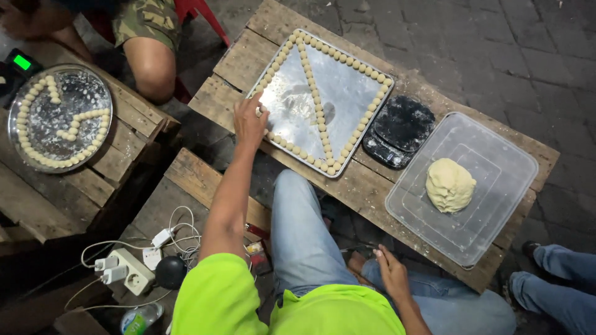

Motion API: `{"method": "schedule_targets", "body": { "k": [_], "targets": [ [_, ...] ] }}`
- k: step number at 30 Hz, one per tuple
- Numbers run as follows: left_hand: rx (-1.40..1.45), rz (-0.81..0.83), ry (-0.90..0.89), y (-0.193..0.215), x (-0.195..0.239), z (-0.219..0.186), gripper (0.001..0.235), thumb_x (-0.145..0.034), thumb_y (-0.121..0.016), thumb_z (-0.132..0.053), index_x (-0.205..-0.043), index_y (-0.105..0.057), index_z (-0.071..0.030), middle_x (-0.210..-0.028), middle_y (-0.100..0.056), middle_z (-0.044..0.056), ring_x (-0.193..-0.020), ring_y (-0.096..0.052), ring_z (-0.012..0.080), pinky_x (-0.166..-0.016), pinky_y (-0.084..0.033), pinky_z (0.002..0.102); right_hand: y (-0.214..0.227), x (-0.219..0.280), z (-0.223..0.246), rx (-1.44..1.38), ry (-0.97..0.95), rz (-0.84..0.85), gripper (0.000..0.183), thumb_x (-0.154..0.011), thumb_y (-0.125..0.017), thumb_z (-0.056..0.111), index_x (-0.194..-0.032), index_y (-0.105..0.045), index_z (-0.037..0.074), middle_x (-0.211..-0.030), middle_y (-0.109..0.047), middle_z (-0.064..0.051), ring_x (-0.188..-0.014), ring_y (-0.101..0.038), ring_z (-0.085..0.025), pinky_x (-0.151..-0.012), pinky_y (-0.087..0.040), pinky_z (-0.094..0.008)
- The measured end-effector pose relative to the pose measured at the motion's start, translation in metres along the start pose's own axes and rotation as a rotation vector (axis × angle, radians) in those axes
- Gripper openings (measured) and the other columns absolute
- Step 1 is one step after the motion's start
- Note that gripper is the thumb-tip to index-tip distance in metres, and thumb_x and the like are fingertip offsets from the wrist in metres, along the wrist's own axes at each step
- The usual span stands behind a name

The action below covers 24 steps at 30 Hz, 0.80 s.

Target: The person sits on the ground and repeatedly takes small pieces of dough from a large lump in a plastic container. They roll the dough between their palms to form small balls and place them onto a metal tray, arranging them in a specific pattern.

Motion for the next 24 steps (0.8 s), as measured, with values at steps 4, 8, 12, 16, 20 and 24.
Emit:
{"method": "schedule_targets", "body": {
  "k": [4,8,12,16,20,24],
  "targets": [
    [-0.146,0.18,-0.049,-0.017,-0.004,0.007,0.064,-0.089,-0.079,-0.009,-0.148,-0.054,-0.015,-0.107,-0.068,0.002,-0.107,-0.05,0.0322,-0.086,-0.044,0.052,0.001,0.0,-0.001,-0.005,-0.017,0.001,0.053,-0.099,-0.056,0.039,-0.139,-0.066,0.007,-0.127,-0.077,-0.009,-0.125,-0.069,-0.019,-0.106,-0.049,-0.031],
    [-0.328,0.25,-0.056,-0.032,-0.001,0.018,0.059,-0.09,-0.077,-0.012,-0.145,-0.057,-0.015,-0.104,-0.072,0.007,-0.109,-0.052,0.0327,-0.099,-0.043,0.057,0.001,-0.001,-0.006,0.06,0.012,0.022,0.056,-0.099,-0.051,0.046,-0.141,-0.066,0.012,-0.134,-0.073,-0.007,-0.13,-0.065,-0.021,-0.107,-0.048,-0.032],
    [-0.351,0.168,-0.128,-0.035,0.001,0.021,0.053,-0.09,-0.077,-0.012,-0.141,-0.062,-0.014,-0.103,-0.075,0.007,-0.106,-0.055,0.0299,-0.09,-0.045,0.051,-0.001,-0.001,-0.008,0.021,-0.018,0.017,0.055,-0.099,-0.053,0.043,-0.141,-0.066,0.011,-0.133,-0.074,-0.007,-0.129,-0.066,-0.02,-0.107,-0.048,-0.031],
    [-0.285,0.191,-0.078,-0.041,0.002,0.031,0.058,-0.088,-0.082,-0.011,-0.142,-0.062,-0.013,-0.111,-0.075,0.004,-0.11,-0.052,0.0299,-0.094,-0.043,0.053,0.0,-0.002,-0.009,0.039,0.017,0.017,0.051,-0.099,-0.056,0.04,-0.137,-0.068,0.009,-0.138,-0.071,-0.009,-0.132,-0.064,-0.021,-0.109,-0.047,-0.031],
    [-0.273,0.261,-0.022,-0.04,-0.002,0.029,0.026,-0.088,-0.078,-0.012,-0.113,-0.075,-0.017,-0.112,-0.074,0.004,-0.114,-0.049,0.0292,-0.101,-0.037,0.048,-0.001,-0.002,-0.008,0.067,-0.035,0.033,0.051,-0.098,-0.055,0.042,-0.136,-0.07,0.01,-0.139,-0.071,-0.008,-0.132,-0.064,-0.021,-0.109,-0.046,-0.031],
    [-0.282,0.275,-0.04,-0.042,-0.006,0.028,0.013,-0.087,-0.08,-0.015,-0.098,-0.075,-0.017,-0.109,-0.073,0.002,-0.11,-0.049,0.0283,-0.094,-0.04,0.044,0.002,0.001,-0.001,0.044,-0.035,0.043,0.053,-0.098,-0.056,0.042,-0.137,-0.069,0.008,-0.133,-0.074,-0.007,-0.128,-0.067,-0.019,-0.104,-0.051,-0.03]
  ]
}}
Point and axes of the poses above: each hand's wrist, its own x-axis away from the middle knuckle, its own y-axis out of the back of the hand, z = x × y, the point moved 6 cm from there along -x, towards the middle knuckle
